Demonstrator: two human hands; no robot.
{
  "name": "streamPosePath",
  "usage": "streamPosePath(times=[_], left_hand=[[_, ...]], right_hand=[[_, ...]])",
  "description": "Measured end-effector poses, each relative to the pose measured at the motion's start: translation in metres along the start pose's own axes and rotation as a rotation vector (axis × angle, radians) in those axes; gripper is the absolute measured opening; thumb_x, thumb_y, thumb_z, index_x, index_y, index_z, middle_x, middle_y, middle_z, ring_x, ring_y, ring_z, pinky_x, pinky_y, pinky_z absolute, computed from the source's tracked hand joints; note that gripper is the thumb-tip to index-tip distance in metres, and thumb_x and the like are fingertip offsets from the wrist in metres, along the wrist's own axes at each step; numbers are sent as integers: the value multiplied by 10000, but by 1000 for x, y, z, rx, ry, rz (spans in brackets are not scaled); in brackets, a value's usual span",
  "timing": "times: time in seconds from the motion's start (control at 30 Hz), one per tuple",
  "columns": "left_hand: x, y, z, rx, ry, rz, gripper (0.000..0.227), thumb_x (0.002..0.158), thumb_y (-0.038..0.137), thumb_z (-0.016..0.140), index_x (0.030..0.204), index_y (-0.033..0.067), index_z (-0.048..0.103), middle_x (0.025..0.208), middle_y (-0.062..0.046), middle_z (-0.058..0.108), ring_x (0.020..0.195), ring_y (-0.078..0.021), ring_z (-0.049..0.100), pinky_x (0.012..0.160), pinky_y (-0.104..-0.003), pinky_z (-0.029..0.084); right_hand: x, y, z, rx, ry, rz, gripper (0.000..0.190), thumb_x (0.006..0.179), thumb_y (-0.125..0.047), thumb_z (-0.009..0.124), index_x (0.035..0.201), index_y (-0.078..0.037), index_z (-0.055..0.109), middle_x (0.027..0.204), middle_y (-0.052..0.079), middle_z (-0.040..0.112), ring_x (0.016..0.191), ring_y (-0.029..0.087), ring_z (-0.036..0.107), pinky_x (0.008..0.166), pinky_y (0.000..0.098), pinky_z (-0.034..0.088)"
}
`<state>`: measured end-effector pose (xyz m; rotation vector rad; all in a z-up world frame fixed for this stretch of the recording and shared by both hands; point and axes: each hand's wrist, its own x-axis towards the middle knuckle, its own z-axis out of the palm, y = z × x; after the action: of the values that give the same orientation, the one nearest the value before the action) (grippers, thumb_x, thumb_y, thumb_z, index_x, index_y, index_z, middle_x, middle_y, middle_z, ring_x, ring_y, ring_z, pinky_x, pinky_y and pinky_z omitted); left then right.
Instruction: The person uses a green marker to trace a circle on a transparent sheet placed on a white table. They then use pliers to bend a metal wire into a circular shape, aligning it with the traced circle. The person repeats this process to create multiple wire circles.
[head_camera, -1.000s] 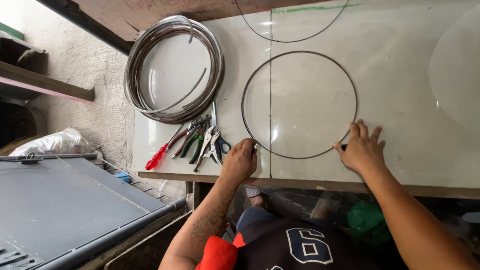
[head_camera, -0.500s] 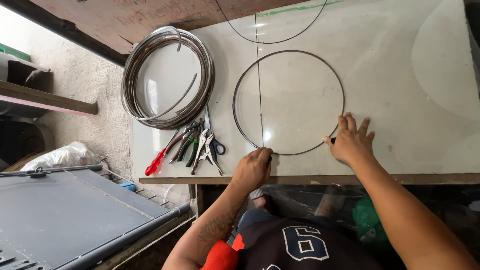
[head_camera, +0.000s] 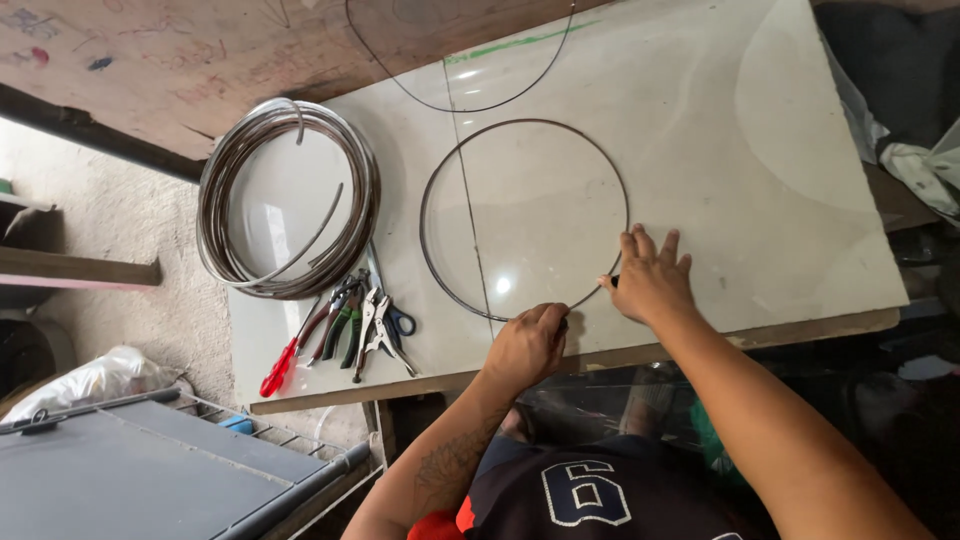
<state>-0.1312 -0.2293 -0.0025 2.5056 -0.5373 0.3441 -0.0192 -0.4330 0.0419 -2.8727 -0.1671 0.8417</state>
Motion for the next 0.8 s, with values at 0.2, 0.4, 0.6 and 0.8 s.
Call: streamPosePath(times=[0.2,0.4,0.6,0.8], left_hand=[[33,14,19,-30,23,42,245,882,160,642,1117,93,664,889,-90,707,752,-279,756,632,-323,615],[52,17,-6,-127,28,-151,255,819,147,699,1052,56,645,801,-146,668,756,-378,728,671,-430,610],[17,-7,-16,-51,-439,-367,257,818,291,612,943,67,597,789,-212,691,829,-464,721,767,-557,580],[2,3,-6,-30,-601,-394,278,755,264,618,926,45,602,821,-227,695,861,-464,728,788,-541,587]], right_hand=[[-5,-4,-8,-16,-30,20,806,990,-520,488,1619,-83,236,1724,112,171,1525,567,85,1179,727,196],[-15,-9,-24,-21,-63,26,777,1007,-481,466,1625,-81,217,1725,105,162,1532,550,81,1194,700,208],[-9,-4,-14,-6,-30,8,767,1002,-470,488,1615,-77,249,1716,112,186,1526,556,93,1181,713,207],[-9,-4,-14,19,-23,-1,782,999,-457,514,1613,-52,250,1713,130,182,1520,573,72,1178,729,188]])
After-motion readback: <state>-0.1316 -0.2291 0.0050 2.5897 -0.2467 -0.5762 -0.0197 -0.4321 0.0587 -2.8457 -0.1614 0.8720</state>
